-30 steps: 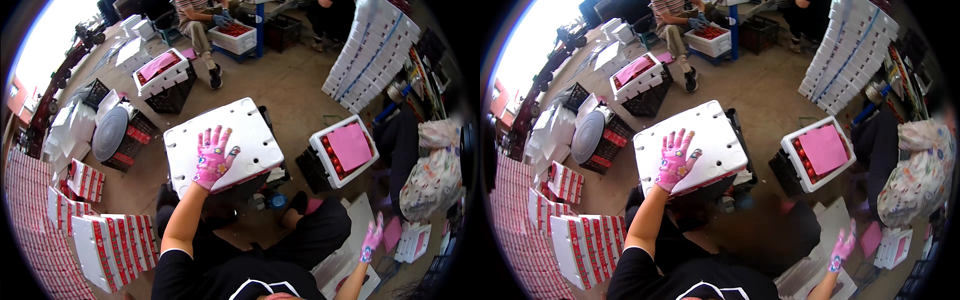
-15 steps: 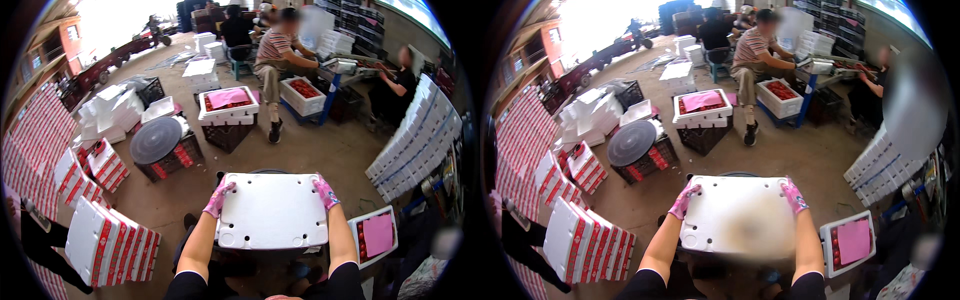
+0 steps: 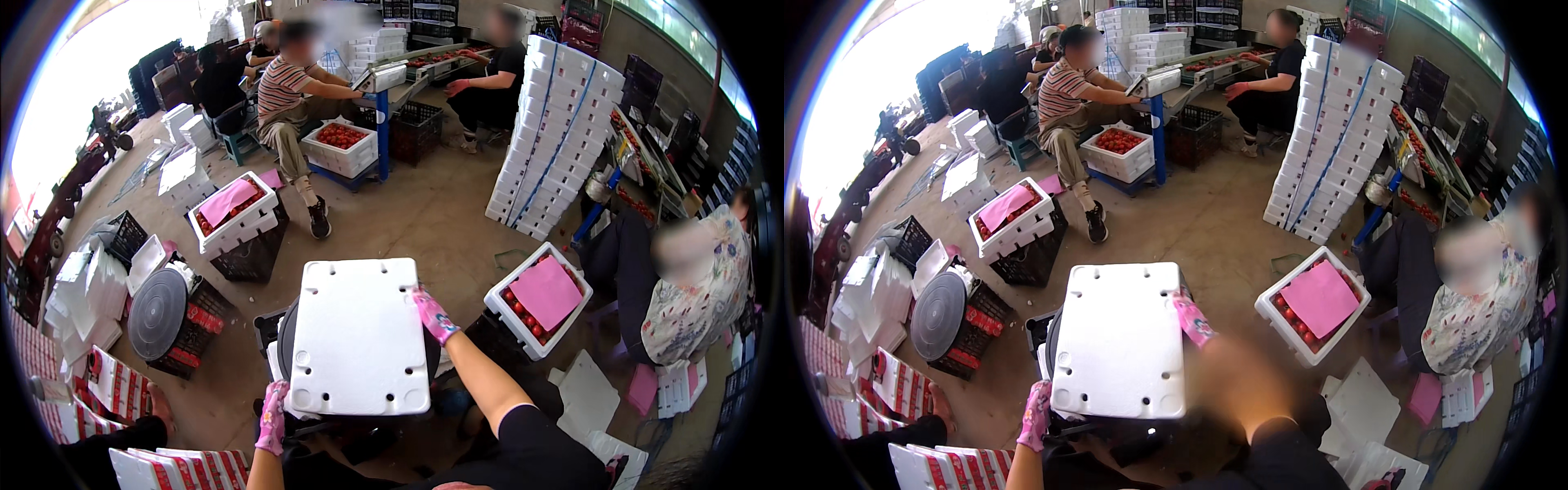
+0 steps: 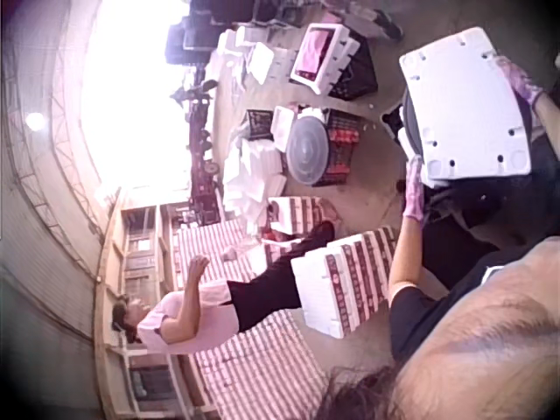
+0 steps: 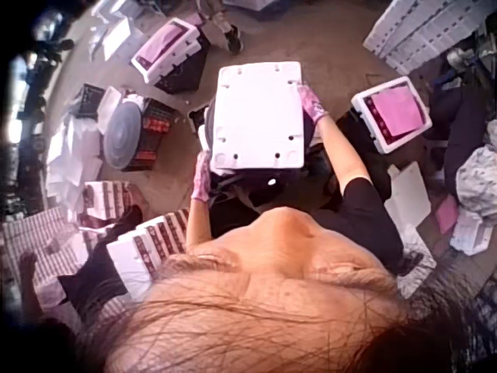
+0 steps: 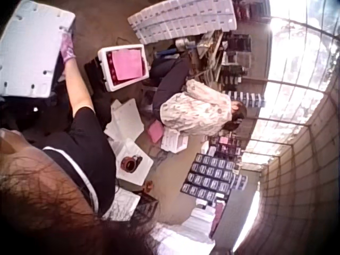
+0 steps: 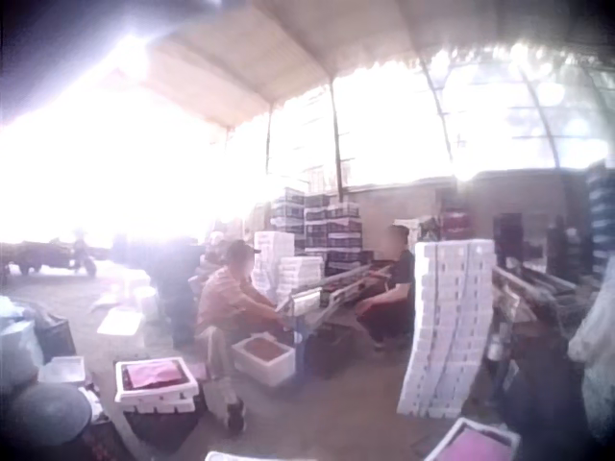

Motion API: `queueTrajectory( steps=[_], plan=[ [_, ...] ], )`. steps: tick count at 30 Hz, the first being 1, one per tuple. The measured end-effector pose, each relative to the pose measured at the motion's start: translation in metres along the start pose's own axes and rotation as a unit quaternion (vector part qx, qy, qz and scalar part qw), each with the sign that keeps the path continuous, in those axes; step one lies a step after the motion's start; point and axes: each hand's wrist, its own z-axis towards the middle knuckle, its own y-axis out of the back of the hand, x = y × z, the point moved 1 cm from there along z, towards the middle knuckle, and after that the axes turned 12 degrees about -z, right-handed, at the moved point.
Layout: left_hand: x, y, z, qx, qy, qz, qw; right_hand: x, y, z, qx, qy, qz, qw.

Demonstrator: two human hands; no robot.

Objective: The person places lids onto containers of tomatoes and seals them with red tape using a dispenser.

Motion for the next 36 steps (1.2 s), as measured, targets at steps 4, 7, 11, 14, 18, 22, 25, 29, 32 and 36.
queueTrajectory(
  steps=[4, 7, 11, 14, 18, 22, 25, 29, 32, 36],
  plan=[
    [-0.012, -0.053, 0.036, 0.07, -0.049, -0.038, 0.996, 0.093, 0.013, 0.011, 0.086, -0.051, 0.182, 0.978],
    [-0.048, -0.062, 0.084, 0.053, -0.056, -0.098, 0.992, 0.104, 0.031, -0.06, 0.196, -0.088, 0.222, 0.951],
    [-0.051, -0.028, 0.129, 0.055, -0.079, -0.128, 0.987, 0.085, -0.013, -0.127, 0.101, -0.125, 0.302, 0.94],
    [-0.021, -0.054, 0.083, 0.057, -0.021, -0.092, 0.994, 0.041, -0.024, -0.113, 0.046, -0.182, 0.374, 0.908],
    [0.056, -0.058, 0.018, -0.042, -0.106, -0.123, 0.986, 0.009, -0.023, -0.074, 0.069, -0.052, 0.355, 0.931],
    [0.026, -0.086, -0.034, -0.051, -0.05, -0.191, 0.979, 0.025, -0.01, -0.1, 0.117, -0.074, 0.333, 0.933],
    [0.042, -0.085, -0.061, -0.05, -0.137, -0.019, 0.989, 0.042, 0.004, -0.137, 0.122, -0.195, 0.405, 0.885],
    [0.081, -0.086, -0.087, -0.06, -0.06, -0.117, 0.99, 0.083, 0.037, -0.2, 0.186, -0.252, 0.515, 0.798],
    [0.091, -0.076, -0.116, -0.01, -0.021, -0.293, 0.956, 0.096, 0.044, -0.211, 0.226, -0.251, 0.527, 0.78],
    [0.04, -0.047, -0.163, 0.04, -0.085, -0.287, 0.953, 0.171, 0.054, -0.226, 0.176, -0.179, 0.476, 0.843]
  ],
)
